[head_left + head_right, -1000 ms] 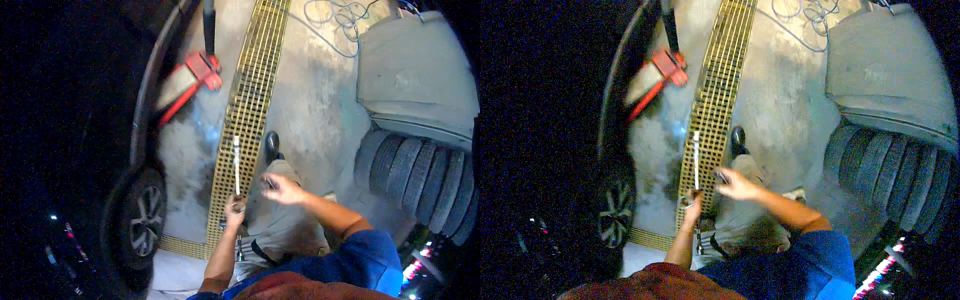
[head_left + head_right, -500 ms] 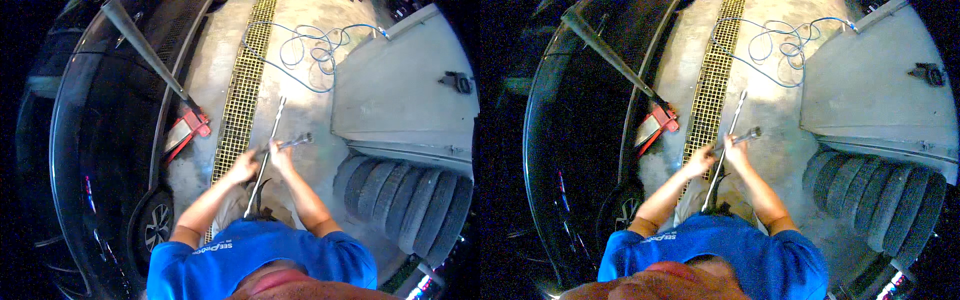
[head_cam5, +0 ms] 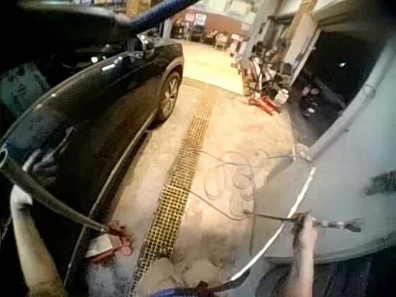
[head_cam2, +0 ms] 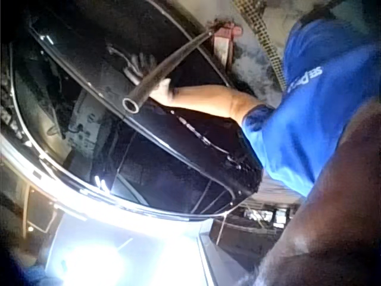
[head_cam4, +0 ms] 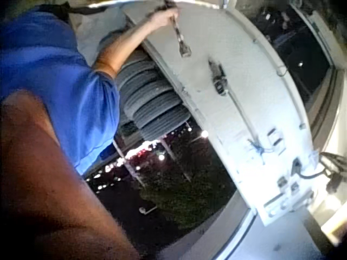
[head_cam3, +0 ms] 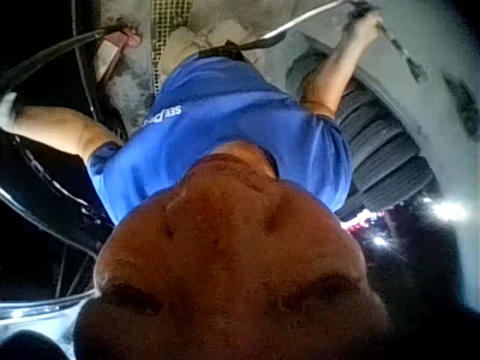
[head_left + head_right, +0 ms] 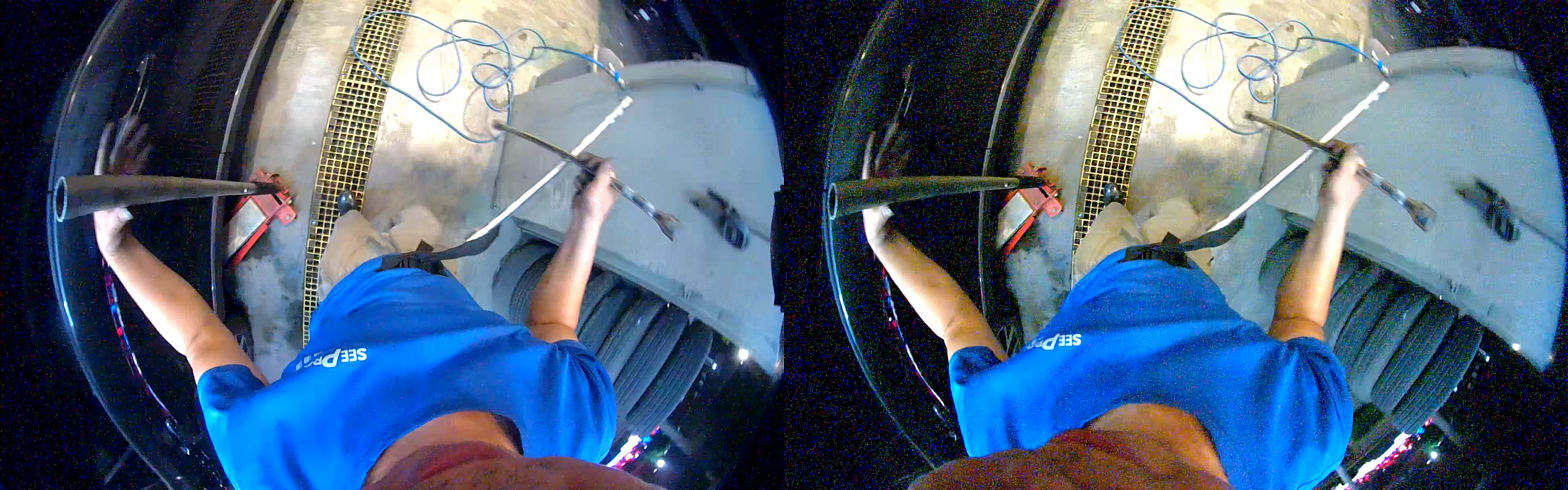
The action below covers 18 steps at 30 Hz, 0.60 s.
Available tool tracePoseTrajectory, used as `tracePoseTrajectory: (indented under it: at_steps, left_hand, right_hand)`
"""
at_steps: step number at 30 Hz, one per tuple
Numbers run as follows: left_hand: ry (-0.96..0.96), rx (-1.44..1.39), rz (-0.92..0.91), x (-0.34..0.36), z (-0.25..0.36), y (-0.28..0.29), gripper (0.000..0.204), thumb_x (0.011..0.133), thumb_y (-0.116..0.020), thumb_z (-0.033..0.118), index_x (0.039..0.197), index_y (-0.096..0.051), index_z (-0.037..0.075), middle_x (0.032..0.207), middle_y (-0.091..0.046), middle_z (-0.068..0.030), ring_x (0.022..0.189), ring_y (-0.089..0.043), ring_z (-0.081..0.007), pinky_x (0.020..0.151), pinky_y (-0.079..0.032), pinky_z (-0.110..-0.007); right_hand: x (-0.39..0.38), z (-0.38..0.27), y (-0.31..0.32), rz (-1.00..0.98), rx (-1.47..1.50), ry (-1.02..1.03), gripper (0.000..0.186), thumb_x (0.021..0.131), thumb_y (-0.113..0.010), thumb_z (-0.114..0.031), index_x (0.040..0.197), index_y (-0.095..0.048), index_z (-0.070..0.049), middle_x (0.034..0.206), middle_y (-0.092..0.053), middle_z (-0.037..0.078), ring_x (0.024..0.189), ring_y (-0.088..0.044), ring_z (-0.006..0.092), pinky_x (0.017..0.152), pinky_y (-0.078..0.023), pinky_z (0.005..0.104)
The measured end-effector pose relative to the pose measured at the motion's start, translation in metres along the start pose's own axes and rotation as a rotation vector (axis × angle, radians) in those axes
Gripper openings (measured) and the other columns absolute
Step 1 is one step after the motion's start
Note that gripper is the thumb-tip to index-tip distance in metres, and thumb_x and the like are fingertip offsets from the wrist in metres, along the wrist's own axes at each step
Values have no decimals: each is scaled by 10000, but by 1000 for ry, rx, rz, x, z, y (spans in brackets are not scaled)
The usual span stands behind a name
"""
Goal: The person uses a lug wrench to loosen the nuts on a car wheel, removes a lug nut by hand, then uses the wrench again to loosen another nut before picking up a floor jack handle and walking through the service bay.
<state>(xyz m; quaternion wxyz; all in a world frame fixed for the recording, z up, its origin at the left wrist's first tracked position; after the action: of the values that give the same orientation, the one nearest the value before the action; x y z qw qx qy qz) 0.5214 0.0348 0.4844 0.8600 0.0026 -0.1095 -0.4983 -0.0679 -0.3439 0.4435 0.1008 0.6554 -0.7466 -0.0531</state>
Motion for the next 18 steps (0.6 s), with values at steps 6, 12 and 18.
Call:
tracePoseTrajectory:
  at_steps: [6, 12, 18]
  left_hand:
    - [-36, -23, 262, 6, -18, -47, 241, 761, -679, 83, 966, -567, 21, 852, -590, -113, 742, -561, -224, 699, -461, -364]
    - [37, 487, 1596, -31, 9, -62, 133, 793, -637, 60, 713, -549, 1, 667, -605, -121, 580, -575, -200, 583, -477, -325]
    - [133, 748, 1475, 62, -19, -174, 142, 784, -669, 79, 752, -550, 10, 672, -607, -99, 602, -570, -184, 605, -473, -314]
  right_hand:
    - [144, -14, -21, 9, 113, 28, 378, 959, -438, -380, 776, -501, -56, 760, -614, 132, 460, -422, 100, 368, -299, 218]
    - [265, 2, -132, -93, 2, -131, 356, 950, -469, -370, 782, -496, -58, 715, -604, 124, 444, -426, 116, 366, -289, 223]
    - [385, 15, -221, -366, 74, -208, 431, 939, -452, -450, 788, -519, -52, 735, -587, 96, 470, -407, 108, 392, -280, 236]
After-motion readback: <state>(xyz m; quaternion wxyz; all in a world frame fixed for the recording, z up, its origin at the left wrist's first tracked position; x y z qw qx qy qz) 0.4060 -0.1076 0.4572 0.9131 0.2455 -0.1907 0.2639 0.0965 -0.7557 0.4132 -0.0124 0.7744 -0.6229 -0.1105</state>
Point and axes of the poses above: each hand's wrist, its own x-axis towards the middle knuckle, its own y-axis out of the back of the hand, z = x × y, the point moved 2 cm from there along x, towards the middle knuckle
